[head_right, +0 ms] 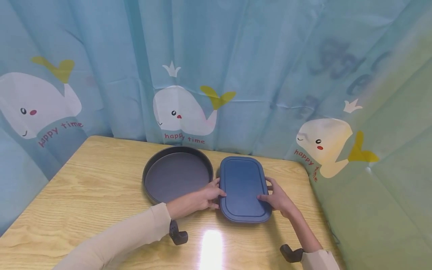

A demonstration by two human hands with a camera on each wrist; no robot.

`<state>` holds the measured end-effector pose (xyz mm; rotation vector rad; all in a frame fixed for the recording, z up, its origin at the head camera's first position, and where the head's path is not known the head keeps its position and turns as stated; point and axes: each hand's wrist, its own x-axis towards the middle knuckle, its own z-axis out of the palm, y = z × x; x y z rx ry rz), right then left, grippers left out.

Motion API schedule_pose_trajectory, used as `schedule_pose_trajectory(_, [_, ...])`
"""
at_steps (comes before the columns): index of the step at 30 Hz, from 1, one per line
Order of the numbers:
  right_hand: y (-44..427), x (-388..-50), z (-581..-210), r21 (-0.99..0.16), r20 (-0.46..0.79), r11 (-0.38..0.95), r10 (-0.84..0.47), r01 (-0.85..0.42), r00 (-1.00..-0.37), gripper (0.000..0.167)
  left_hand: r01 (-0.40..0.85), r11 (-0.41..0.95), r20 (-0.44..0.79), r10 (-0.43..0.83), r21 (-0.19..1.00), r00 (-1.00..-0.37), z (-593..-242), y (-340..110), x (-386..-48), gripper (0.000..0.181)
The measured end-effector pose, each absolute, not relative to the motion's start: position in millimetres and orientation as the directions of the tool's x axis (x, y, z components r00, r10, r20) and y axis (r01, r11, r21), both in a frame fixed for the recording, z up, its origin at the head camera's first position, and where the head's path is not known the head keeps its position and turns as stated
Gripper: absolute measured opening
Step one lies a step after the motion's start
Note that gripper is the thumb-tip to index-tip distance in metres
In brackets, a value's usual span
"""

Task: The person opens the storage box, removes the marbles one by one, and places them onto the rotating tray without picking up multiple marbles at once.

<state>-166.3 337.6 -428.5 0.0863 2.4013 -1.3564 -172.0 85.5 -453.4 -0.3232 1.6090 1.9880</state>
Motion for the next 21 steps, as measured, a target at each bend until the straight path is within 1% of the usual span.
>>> schedule_pose_trajectory(7, [338.6,-164.8,-430.5,-0.811,-0.372,0.527,-0.131,0.253,-0.919,0.084,-0.521,-0.073,-0.487,0.267,0.851,-0.832,-452.6,85.9,-170.6,0.077])
schedule_pose_trajectory(14, [340.2,-163.8,-433.3,-0.805,-0.368,0.542,-0.136,0.242,-0.92,0.084,-0.497,-0.026,-0.475,0.257,0.867,-0.842,-453.5,86.2,-168.1,0.076])
schedule_pose_trajectory(21, [341.8,-163.9,-437.7,-0.823,-0.357,0.515,-0.144,0.238,-0.923,0.085,-0.48,0.009,-0.468,0.241,0.877,-0.85,-454.9,84.4,-164.1,0.073])
